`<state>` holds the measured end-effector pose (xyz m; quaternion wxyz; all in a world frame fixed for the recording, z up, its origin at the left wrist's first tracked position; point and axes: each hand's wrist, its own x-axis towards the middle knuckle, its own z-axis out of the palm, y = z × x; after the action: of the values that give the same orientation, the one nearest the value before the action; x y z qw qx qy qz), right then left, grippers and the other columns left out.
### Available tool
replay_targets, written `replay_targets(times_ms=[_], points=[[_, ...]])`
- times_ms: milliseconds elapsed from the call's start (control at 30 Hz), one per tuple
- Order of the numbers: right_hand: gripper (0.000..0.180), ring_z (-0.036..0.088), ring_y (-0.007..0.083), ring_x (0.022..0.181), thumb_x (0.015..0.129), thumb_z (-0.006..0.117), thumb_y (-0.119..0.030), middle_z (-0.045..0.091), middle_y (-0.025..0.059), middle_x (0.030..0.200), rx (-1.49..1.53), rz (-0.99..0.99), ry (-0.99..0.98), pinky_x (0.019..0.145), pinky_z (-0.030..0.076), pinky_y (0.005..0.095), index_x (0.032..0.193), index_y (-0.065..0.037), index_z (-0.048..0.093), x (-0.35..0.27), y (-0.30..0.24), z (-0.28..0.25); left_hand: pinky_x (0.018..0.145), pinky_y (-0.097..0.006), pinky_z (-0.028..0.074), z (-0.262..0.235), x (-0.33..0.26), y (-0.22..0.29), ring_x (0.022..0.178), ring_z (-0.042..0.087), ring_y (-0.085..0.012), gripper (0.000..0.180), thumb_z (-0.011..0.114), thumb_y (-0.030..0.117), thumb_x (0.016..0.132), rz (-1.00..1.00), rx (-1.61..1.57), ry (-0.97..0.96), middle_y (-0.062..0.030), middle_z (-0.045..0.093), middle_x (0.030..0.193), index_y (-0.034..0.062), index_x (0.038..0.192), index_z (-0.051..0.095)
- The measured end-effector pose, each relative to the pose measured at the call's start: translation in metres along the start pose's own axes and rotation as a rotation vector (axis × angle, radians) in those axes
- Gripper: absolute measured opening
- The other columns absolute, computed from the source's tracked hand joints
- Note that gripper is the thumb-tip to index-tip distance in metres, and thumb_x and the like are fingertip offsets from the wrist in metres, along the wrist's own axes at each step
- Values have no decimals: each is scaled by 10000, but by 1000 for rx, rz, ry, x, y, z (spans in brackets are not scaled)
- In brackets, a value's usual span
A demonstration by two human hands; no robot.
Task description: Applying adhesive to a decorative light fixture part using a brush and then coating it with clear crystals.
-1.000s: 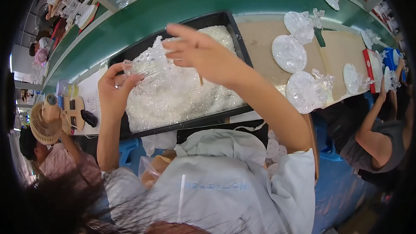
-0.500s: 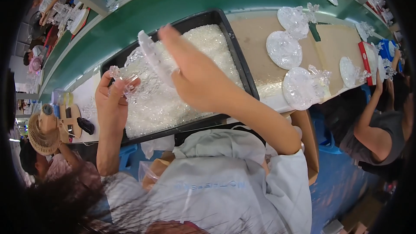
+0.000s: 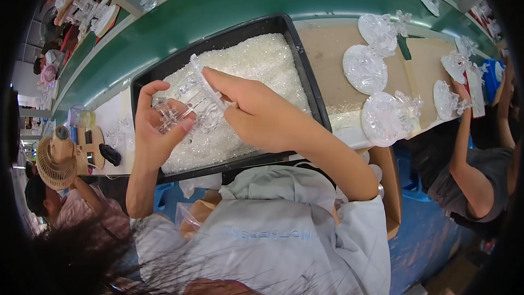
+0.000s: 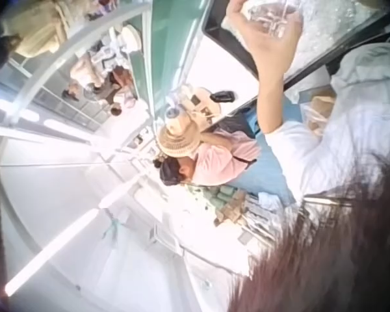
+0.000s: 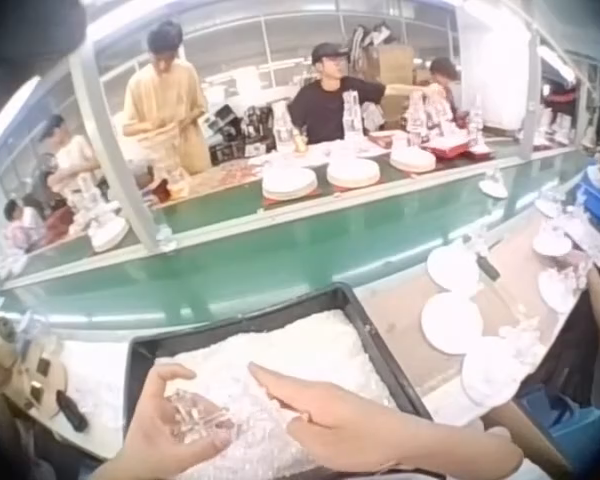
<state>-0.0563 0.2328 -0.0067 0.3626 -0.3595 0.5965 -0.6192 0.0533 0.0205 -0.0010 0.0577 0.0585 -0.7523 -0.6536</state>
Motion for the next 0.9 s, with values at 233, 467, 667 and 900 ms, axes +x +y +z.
replay_targets(times_ms=[233,467,667,900], points=[[771,379,251,1428,760,308,144,411,195,1528,-432,-332,332,1187,248,352,1525,46,294,-12,4,14,705,-278,539,-8,4,-11,787,677,-163,519,752,56,847,63,-188,125,-58,641,871,46,1249,424],[720,340,407,1429,792,434,114,343,293,1526,-556,-387,329,1179,279,382,1498,68,303,-17,4,13,672,-283,543,-10,-1,-12,779,677,-160,486,750,64,857,38,-203,148,-56,633,869,57,1227,435],[779,267,354,1483,739,367,109,321,256,1561,-516,-191,393,1208,201,361,1513,58,288,-21,-2,9,699,-286,557,-8,0,-12,766,669,-158,403,683,-11,875,58,-213,159,-90,660,840,43,1186,434],[756,245,349,1493,799,336,79,283,238,1585,-530,-388,113,1207,195,355,1546,23,235,-18,17,17,639,-258,556,-15,-2,-23,758,675,-137,407,706,16,869,77,-225,179,-60,656,863,17,1212,488]])
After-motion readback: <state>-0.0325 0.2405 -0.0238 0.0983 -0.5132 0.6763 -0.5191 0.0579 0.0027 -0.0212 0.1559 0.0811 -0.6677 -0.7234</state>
